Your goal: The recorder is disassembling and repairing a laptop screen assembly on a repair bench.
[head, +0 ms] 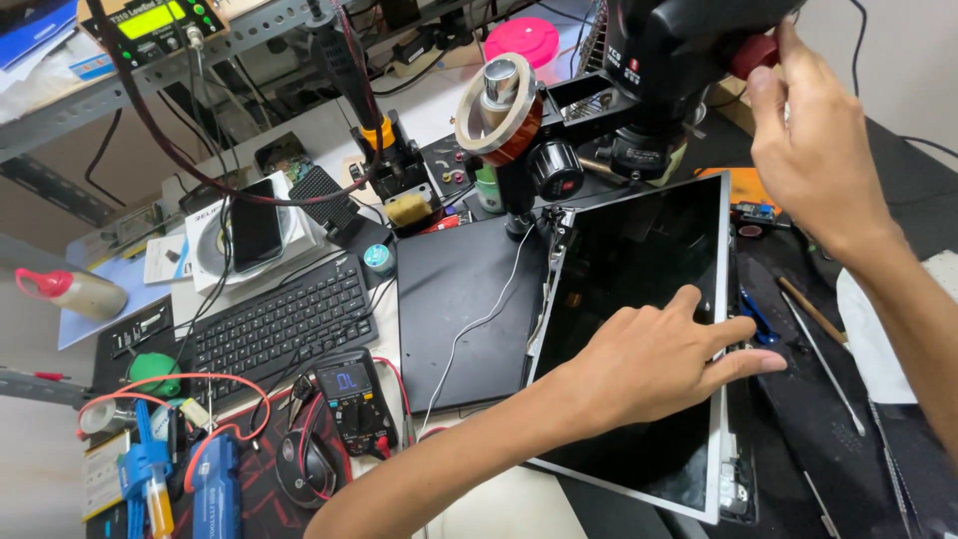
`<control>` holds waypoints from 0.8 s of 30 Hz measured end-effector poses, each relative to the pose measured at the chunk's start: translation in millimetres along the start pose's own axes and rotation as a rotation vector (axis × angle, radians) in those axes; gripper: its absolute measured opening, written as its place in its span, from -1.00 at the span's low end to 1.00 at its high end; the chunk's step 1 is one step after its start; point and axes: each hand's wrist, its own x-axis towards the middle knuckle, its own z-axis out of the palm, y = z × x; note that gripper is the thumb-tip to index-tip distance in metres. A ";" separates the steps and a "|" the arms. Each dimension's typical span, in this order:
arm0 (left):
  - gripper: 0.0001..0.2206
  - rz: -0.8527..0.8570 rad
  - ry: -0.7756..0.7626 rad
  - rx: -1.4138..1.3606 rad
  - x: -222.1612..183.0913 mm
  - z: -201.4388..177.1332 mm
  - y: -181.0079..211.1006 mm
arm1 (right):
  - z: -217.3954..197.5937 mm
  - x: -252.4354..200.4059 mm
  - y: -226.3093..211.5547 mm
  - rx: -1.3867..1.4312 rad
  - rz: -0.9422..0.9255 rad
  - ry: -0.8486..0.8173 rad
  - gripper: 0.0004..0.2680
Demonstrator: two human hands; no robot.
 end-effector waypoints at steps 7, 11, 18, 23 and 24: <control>-0.47 -0.015 -0.009 0.002 0.2 -5.5 0.4 | 21.3 0.7 38.0 0.143 -0.058 0.113 -0.81; -0.49 -0.034 -0.015 -0.015 -1.1 -10.2 2.6 | 17.2 2.6 28.1 0.127 -0.025 0.094 -0.79; -0.51 -0.053 -0.044 -0.012 0.8 -25.2 6.2 | 5.6 -13.8 28.9 0.211 -0.008 0.025 -0.76; -0.55 -0.045 -0.050 -0.038 -2.8 -51.7 2.9 | 13.2 -58.6 43.3 0.498 0.249 -0.039 -0.73; -0.56 -0.044 -0.051 -0.050 -3.3 -56.4 2.7 | 17.1 -70.4 48.3 0.596 0.327 -0.065 -0.74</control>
